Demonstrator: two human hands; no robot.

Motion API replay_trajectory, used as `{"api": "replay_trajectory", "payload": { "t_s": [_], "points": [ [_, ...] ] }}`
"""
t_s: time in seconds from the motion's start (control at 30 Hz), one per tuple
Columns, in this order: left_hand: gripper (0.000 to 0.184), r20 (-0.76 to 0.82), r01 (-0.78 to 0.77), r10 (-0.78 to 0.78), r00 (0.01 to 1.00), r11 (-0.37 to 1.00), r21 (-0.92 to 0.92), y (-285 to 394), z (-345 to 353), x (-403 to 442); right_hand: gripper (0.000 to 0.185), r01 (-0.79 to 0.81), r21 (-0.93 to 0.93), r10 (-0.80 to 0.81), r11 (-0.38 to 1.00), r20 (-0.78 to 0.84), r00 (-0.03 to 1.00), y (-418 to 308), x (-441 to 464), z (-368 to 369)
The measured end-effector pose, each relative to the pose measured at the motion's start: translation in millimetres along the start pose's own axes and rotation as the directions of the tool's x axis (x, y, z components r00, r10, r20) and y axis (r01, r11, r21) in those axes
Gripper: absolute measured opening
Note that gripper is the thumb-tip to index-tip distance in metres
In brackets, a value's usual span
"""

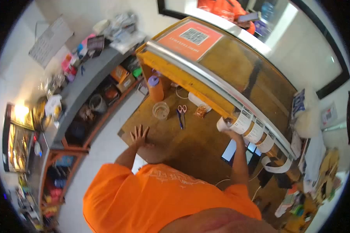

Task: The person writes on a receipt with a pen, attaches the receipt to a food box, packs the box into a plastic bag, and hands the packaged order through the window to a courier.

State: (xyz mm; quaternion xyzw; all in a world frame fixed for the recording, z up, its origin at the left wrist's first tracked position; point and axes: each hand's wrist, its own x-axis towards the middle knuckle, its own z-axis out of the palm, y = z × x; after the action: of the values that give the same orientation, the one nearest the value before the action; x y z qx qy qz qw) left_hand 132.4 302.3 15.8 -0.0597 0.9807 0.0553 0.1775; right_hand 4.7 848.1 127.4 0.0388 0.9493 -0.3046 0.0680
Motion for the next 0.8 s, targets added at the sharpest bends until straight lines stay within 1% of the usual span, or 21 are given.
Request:
{"api": "replay_trajectory", "payload": {
  "t_s": [0.03,0.07,0.1,0.13,0.17,0.2,0.23,0.3,0.33,0.37,0.4,0.43,0.47,0.5,0.57,0.63,0.67,0.7,0.73,0.77,0.8],
  "points": [
    [0.132,0.005,0.025,-0.025,1.0,0.999,-0.031,-1,0,0,0.047,0.068,0.008,-0.069,0.998,0.082,0.994,-15,-22,-1],
    [0.131,0.0,-0.009,0.009,1.0,1.0,-0.027,-6,-1,4,0.045,0.137,-0.024,-0.132,0.99,0.149,0.98,-24,-43,-2],
    [0.13,0.011,-0.062,0.062,0.998,0.998,-0.01,-9,0,1,0.033,0.296,-0.178,-0.264,0.938,0.182,0.947,-13,-61,6],
    [0.13,0.032,-0.092,0.092,0.995,0.996,-0.008,-7,-5,-3,0.031,0.338,-0.292,-0.283,0.895,0.215,0.935,-3,-80,10],
    [0.127,0.073,-0.062,0.061,0.995,0.998,0.007,-2,-17,-3,0.029,0.259,-0.487,-0.109,0.834,0.316,0.943,9,-97,10],
    [0.124,0.119,-0.047,0.042,0.992,0.998,0.035,3,-22,-3,0.026,0.24,-0.665,0.07,0.707,0.403,0.912,7,-115,4],
    [0.124,0.153,-0.125,0.113,0.982,0.99,0.067,5,-11,2,0.03,0.076,-0.603,0.269,0.794,0.46,0.846,37,-119,18],
    [0.113,0.12,-0.017,-0.029,0.992,0.929,0.369,14,9,24,0.04,0.109,-0.372,0.003,0.922,0.289,0.957,47,-160,8],
    [0.101,0.244,-0.199,0.128,0.961,0.934,0.297,36,-28,10,0.045,0.016,-0.217,0.037,0.976,0.238,0.971,28,-174,0],
    [0.09,0.353,-0.357,0.271,0.896,0.911,0.208,70,-81,-16,0.051,-0.055,-0.048,0.064,0.997,0.188,0.98,-6,-186,-3],
    [0.08,0.435,-0.499,0.483,0.76,0.862,-0.086,98,-97,-22,0.061,-0.127,0.337,0.089,0.933,0.127,0.988,-41,-198,-5],
    [0.072,0.397,-0.53,0.647,0.651,0.762,-0.373,123,-102,-33,0.072,-0.142,0.674,0.126,0.725,0.072,0.989,-76,-209,-4],
    [0.065,0.343,-0.494,0.785,0.516,0.599,-0.629,149,-108,-45,0.076,-0.132,0.732,0.151,0.668,0.04,0.988,-103,-216,1],
    [0.059,0.207,-0.388,0.859,0.468,0.41,-0.825,170,-111,-61,0.081,-0.118,0.784,0.174,0.609,0.013,0.985,-128,-221,6],
    [0.049,0.04,-0.212,0.799,0.6,0.206,-0.955,208,-151,-82,0.077,0.043,0.777,0.057,0.628,-0.1,0.993,-177,-227,13],
    [0.041,-0.161,-0.269,0.618,0.77,0.085,-0.959,239,-202,-82,0.078,0.134,0.845,-0.057,0.518,-0.123,0.991,-198,-221,27],
    [0.03,-0.213,-0.2,0.595,0.775,-0.088,-0.976,247,-226,-68,0.079,0.009,0.869,0.002,0.494,-0.012,1.0,-217,-224,19],
    [0.023,-0.347,-0.194,0.52,0.78,-0.327,-0.925,251,-256,-69,0.079,0.01,0.87,0.017,0.494,-0.021,1.0,-226,-222,26],
    [0.025,-0.443,-0.234,0.436,0.783,-0.454,-0.86,257,-275,-51,0.075,0.113,0.858,0.014,0.501,-0.139,0.99,-233,-217,34],
    [0.028,-0.525,-0.276,0.338,0.781,-0.568,-0.776,259,-295,-32,0.072,0.217,0.833,0.008,0.508,-0.257,0.966,-238,-215,41],
    [0.028,-0.531,-0.309,0.32,0.785,-0.542,-0.782,252,-324,-21,0.059,0.196,0.853,-0.011,0.483,-0.218,0.976,-237,-215,48]
  ]
}}
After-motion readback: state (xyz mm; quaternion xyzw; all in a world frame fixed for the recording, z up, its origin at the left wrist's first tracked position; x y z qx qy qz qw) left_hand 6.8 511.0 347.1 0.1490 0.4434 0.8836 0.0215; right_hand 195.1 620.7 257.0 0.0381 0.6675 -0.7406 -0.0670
